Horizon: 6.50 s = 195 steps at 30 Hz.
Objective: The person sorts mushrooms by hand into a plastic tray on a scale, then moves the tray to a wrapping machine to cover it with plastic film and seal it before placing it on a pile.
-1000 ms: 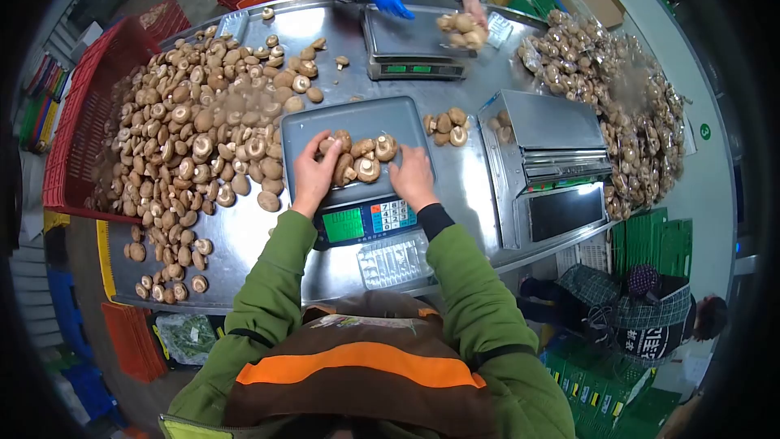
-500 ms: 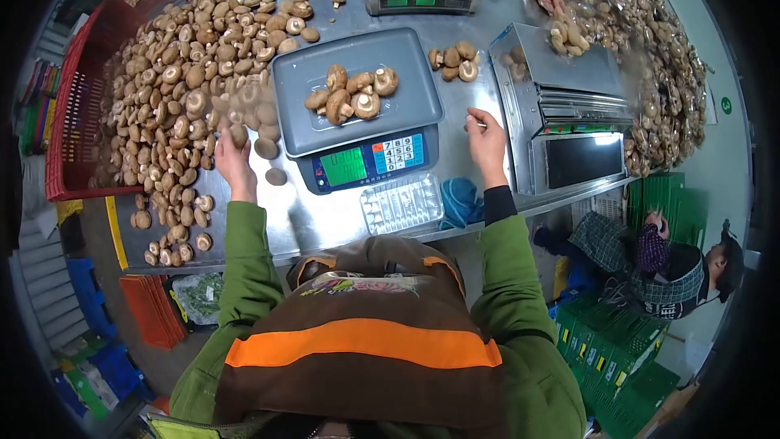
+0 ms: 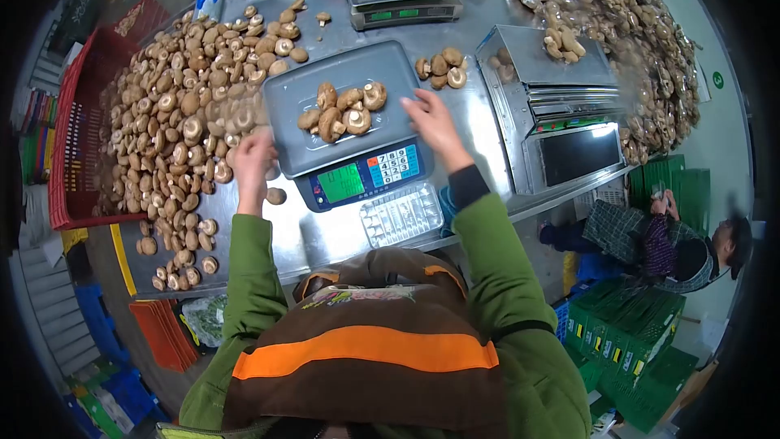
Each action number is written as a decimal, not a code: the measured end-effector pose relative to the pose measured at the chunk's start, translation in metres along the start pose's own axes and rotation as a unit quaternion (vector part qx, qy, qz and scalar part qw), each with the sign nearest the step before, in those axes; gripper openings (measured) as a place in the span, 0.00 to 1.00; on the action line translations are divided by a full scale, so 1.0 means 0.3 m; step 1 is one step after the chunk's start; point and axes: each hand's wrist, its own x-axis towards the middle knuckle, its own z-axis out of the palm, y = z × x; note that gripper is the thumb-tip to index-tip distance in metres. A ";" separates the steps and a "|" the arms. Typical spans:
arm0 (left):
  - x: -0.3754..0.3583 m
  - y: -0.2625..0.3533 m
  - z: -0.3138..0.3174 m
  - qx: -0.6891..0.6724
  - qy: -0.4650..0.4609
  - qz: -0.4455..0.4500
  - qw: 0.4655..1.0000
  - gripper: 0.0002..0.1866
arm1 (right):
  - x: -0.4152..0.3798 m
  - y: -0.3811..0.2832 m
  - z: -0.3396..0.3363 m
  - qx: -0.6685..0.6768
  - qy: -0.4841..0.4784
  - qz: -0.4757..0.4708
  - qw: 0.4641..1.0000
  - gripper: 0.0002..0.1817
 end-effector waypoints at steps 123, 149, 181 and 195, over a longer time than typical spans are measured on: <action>0.301 0.009 -0.449 0.562 -0.298 0.295 0.713 0.29 | -0.625 0.175 0.037 -0.145 0.213 0.039 0.965 0.11; 0.132 -0.227 -0.478 0.249 -0.058 0.295 0.921 0.17 | -0.565 0.216 0.513 -0.056 -0.046 0.103 0.992 0.11; 0.856 1.026 -0.455 -0.040 0.086 0.408 0.908 0.46 | -0.442 0.235 0.727 -0.035 -0.072 0.056 0.995 0.11; -0.388 -0.506 -0.764 0.244 0.023 -0.066 0.967 0.29 | -0.487 0.091 0.560 -0.332 -0.238 0.082 0.909 0.11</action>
